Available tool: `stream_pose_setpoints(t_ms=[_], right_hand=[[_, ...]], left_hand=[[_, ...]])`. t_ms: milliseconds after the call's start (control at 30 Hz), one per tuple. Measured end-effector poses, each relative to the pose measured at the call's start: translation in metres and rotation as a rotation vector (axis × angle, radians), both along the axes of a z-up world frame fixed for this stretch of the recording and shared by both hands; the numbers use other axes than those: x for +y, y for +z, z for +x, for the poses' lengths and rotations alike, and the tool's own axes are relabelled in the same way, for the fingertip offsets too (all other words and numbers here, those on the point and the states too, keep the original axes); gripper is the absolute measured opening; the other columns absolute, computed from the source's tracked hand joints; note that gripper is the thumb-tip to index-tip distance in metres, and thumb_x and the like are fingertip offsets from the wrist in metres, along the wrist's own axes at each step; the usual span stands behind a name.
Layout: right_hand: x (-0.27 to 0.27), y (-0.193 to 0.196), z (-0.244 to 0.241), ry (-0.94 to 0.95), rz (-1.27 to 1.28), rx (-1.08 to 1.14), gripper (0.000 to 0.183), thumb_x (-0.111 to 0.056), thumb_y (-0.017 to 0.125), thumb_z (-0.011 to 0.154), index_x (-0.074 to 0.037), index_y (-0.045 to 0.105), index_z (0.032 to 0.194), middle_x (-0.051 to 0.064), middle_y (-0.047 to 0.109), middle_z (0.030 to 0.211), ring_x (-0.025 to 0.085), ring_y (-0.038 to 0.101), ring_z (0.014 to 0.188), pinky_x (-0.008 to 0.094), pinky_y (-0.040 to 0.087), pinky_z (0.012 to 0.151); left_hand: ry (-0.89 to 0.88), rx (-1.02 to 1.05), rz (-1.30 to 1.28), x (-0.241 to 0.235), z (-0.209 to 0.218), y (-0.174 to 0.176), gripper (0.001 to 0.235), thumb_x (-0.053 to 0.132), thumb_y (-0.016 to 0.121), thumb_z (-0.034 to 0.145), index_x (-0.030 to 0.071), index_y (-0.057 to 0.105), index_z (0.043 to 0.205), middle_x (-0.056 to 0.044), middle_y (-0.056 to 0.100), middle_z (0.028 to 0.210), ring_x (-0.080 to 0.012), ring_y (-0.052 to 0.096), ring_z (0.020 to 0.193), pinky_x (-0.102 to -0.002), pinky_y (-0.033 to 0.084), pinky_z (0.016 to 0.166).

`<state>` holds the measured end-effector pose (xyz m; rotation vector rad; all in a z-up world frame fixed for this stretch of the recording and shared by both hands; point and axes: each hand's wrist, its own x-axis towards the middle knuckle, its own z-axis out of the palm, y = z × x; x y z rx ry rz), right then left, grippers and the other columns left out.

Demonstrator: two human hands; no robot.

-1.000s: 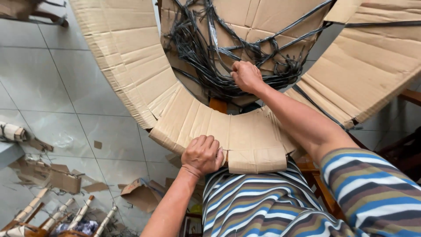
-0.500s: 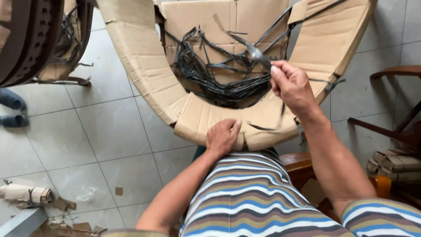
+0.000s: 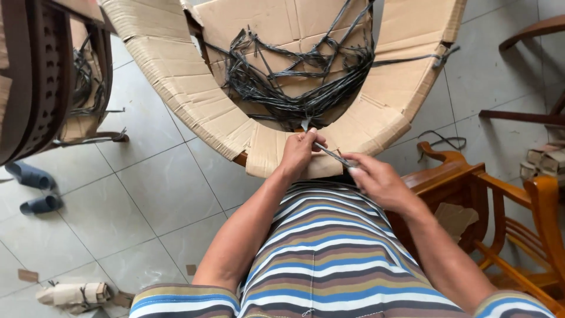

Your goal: Tying black plastic straps around a cardboard-wrapped chair frame to secure the packaging.

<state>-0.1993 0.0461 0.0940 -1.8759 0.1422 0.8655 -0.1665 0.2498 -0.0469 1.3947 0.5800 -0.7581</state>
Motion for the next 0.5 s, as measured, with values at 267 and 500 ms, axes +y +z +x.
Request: stream_pose_setpoints(t_ms=[267, 500], right_hand=[[-0.040, 0.066, -0.010, -0.568, 0.802, 0.047, 0.034, -0.007, 0.052, 0.099, 0.013, 0.060, 0.124, 0.036, 0.075, 0.111, 0.040, 0.078, 0.101, 0.051, 0.066, 0.081], [-0.063, 0.061, -0.005, -0.645, 0.201, -0.350, 0.015, -0.015, 0.060, 0.108, -0.002, 0.069, 0.108, 0.011, 0.071, 0.085, 0.018, 0.071, 0.074, 0.027, 0.060, 0.064]], left_hand=[[-0.139, 0.074, -0.008, -0.007, 0.007, 0.020, 0.037, 0.035, 0.056, 0.095, 0.008, 0.080, 0.086, -0.006, 0.078, 0.072, -0.0129, 0.072, 0.075, -0.026, 0.049, 0.076], [-0.271, 0.062, 0.029, 0.006, 0.020, 0.058, 0.064, 0.056, 0.043, 0.096, 0.005, 0.081, 0.093, -0.010, 0.080, 0.090, -0.0195, 0.070, 0.096, -0.031, 0.050, 0.096]])
